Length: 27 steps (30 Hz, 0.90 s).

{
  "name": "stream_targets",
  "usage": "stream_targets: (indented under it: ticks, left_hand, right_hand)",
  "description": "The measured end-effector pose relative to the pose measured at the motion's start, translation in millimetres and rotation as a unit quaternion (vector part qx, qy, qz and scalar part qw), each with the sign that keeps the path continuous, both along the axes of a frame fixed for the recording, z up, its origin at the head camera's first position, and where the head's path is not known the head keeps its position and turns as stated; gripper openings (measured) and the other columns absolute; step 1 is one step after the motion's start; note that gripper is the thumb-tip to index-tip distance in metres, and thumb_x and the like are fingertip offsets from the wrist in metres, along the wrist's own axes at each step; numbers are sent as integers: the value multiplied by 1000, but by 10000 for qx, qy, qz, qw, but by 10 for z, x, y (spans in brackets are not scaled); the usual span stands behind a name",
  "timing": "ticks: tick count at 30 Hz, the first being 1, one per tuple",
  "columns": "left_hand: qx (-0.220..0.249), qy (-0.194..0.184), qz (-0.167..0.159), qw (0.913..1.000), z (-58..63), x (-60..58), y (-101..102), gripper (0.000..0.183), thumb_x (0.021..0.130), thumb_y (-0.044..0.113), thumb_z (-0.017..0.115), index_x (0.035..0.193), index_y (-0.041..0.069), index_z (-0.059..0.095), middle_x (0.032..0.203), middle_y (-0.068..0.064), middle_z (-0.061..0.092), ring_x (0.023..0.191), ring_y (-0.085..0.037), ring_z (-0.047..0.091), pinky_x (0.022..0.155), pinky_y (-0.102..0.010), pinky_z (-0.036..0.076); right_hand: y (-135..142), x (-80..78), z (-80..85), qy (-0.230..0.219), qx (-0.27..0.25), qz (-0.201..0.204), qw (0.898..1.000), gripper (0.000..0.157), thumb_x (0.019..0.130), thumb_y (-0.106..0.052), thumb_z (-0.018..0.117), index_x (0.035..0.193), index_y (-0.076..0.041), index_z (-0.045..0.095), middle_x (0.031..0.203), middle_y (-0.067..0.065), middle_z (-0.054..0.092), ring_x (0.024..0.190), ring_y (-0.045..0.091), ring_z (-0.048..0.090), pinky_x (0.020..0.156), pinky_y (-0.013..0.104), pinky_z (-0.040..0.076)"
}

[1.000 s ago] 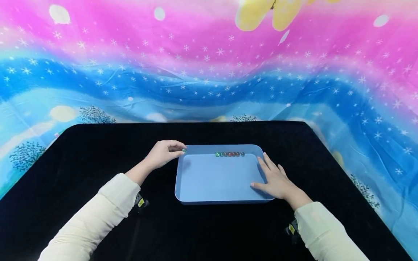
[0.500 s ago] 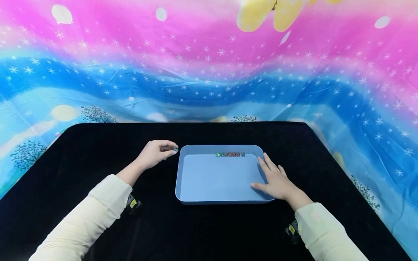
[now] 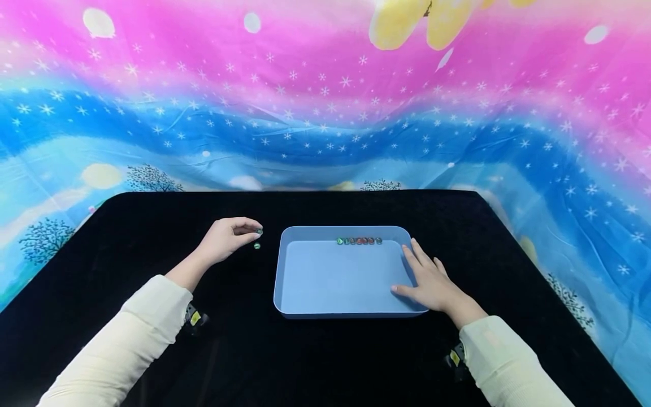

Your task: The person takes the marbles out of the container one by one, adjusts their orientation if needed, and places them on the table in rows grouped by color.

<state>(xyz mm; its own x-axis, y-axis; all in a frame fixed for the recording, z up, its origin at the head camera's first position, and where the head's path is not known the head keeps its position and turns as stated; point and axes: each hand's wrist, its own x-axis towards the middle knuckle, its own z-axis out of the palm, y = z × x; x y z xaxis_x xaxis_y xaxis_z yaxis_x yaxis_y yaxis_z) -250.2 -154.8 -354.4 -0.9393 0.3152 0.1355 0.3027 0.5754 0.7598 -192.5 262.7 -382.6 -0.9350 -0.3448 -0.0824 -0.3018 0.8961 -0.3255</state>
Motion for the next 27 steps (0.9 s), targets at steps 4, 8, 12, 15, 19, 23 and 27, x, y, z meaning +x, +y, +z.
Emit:
stream_targets:
  ticks: [4, 8, 12, 15, 19, 23, 27]
  left_hand:
    - [-15, 31, 45, 10000, -1, 11, -64, 23, 83, 17, 59, 104, 7, 61, 98, -5, 61, 92, -17, 57, 75, -34, 46]
    - [-85, 33, 123, 9999, -15, 18, -127, 23, 83, 17, 59, 104, 7, 61, 99, -5, 61, 93, -18, 57, 75, -35, 46]
    - [-198, 6, 212, 9996, -33, 19, -199, 24, 83, 17, 58, 105, 7, 60, 99, -6, 61, 94, -19, 56, 76, -37, 45]
    - [-225, -57, 239, 9994, -43, 17, -241, 24, 84, 17, 57, 106, 6, 60, 100, -7, 61, 94, -20, 56, 75, -36, 46]
    - [-180, -192, 258, 9993, -56, 21, -296, 25, 85, 17, 56, 107, 5, 59, 101, -10, 60, 92, -22, 57, 69, -32, 48]
    - [-249, -227, 349, 9988, -79, 20, -372, 26, 85, 16, 56, 108, 4, 58, 101, -11, 60, 90, -22, 57, 69, -33, 48]
    - [-413, -171, 452, 9980, -109, 4, -451, 25, 85, 15, 55, 107, 4, 59, 100, -11, 61, 93, -23, 56, 73, -38, 46]
  right_hand:
    - [3, -1, 2, -15, -50, 9, 10000, 92, 78, -53, 53, 137, 1, 8, 141, 21, -7, 125, 41, 4, 92, 61, 4]
    - [4, 1, 5, -36, -42, 1, 10000, 92, 77, -53, 53, 137, 1, 8, 140, 22, -6, 125, 41, 5, 91, 62, 4]
    - [2, 3, 2, -40, -14, -12, 10000, 93, 77, -54, 53, 137, 1, 9, 140, 22, -6, 125, 41, 5, 91, 62, 4]
    - [11, 13, -3, -63, -32, -30, 10000, 93, 77, -54, 53, 137, 1, 8, 140, 21, -7, 125, 41, 5, 91, 62, 4]
    - [28, 14, 4, -100, -49, -19, 9999, 92, 77, -54, 52, 137, 1, 8, 141, 20, -8, 125, 41, 4, 91, 62, 4]
    - [30, -6, 9, -96, -66, 10, 9999, 92, 78, -53, 52, 137, 1, 8, 141, 20, -8, 125, 41, 4, 91, 62, 4]
    - [17, -5, 8, -89, -52, 7, 9999, 92, 78, -54, 52, 137, 1, 9, 141, 20, -7, 125, 41, 5, 91, 62, 4]
